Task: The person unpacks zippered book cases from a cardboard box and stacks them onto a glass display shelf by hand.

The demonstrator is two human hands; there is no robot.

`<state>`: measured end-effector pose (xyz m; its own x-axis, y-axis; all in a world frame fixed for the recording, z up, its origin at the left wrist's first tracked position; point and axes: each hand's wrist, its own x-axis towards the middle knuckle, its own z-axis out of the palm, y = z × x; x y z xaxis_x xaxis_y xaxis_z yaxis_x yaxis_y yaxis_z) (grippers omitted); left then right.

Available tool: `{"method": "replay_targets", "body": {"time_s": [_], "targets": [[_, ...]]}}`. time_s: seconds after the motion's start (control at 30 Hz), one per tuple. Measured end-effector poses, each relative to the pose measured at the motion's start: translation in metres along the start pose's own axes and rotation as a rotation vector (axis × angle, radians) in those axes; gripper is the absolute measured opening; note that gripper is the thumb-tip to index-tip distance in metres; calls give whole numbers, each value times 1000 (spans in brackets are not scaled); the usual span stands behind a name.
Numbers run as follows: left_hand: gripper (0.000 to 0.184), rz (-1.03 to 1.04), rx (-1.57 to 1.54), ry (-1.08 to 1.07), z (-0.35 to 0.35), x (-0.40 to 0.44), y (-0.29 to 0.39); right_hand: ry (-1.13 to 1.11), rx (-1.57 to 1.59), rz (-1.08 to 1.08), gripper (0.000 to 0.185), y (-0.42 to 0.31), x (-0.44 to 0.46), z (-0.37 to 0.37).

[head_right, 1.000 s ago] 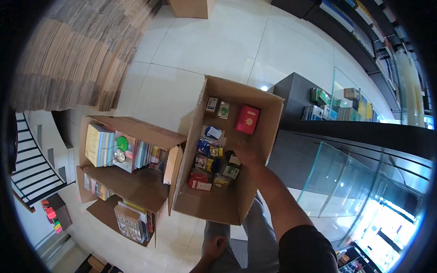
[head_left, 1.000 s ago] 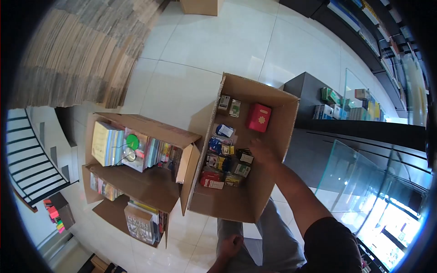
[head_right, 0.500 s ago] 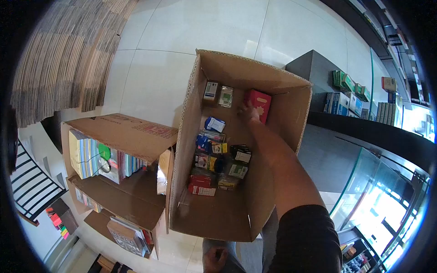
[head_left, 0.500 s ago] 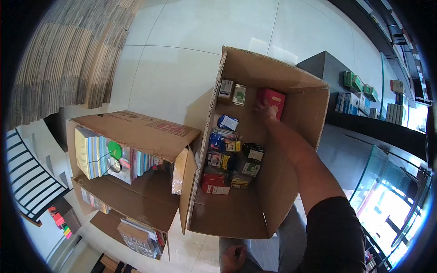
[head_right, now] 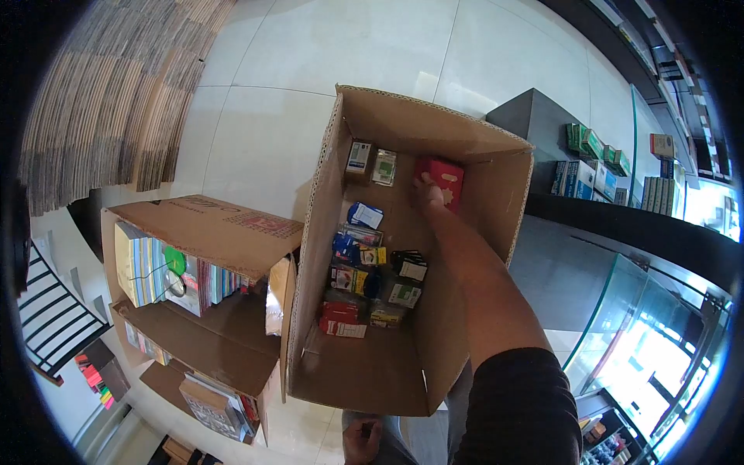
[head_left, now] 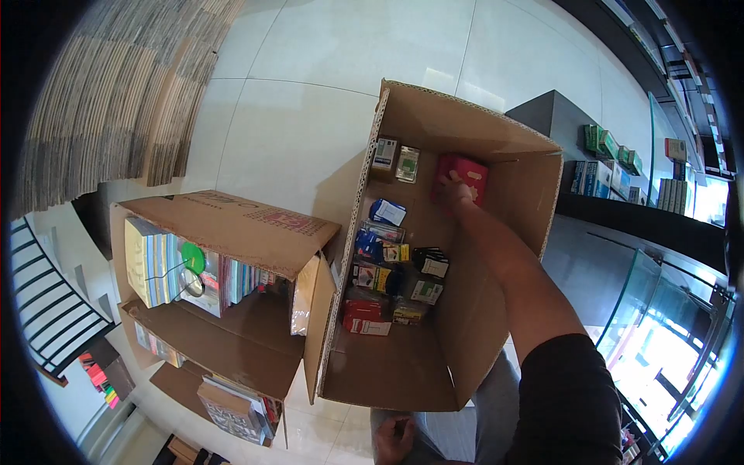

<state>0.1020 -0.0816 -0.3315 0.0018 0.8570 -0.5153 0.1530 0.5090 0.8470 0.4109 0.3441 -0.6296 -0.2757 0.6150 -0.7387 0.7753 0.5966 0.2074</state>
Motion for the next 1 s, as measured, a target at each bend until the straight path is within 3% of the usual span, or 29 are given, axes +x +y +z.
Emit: {"method": "replay_targets", "body": {"time_s": [0.07,0.2,0.3,0.4,0.47,0.6,0.67,0.8,0.87,1.0], "targets": [[16,105,64,-15,1,13,21,-17,-64,-45,32,3,-4,-7],[13,40,202,-21,-1,25,59,-46,11,-62,32,6,1,-5],[12,-64,172,-20,-1,20,52,14,-104,-100,32,6,-7,-11],[11,-156,139,-24,-1,13,43,18,-3,-114,32,2,-22,-38],[11,-210,121,-30,-1,9,39,25,148,-156,41,0,-47,-70],[10,-342,21,-41,-1,-2,34,114,486,-225,83,-18,-114,-115],[10,-342,-19,-52,-1,-7,32,153,832,-293,76,-30,-150,-129],[18,-121,111,-116,-3,-18,5,-6,1540,-258,73,-67,-238,-145],[21,-130,143,-100,-10,-14,38,170,1490,-225,78,-96,-268,-133],[28,-162,109,-57,-27,-18,101,144,1609,-224,88,-132,-348,-149]]}}
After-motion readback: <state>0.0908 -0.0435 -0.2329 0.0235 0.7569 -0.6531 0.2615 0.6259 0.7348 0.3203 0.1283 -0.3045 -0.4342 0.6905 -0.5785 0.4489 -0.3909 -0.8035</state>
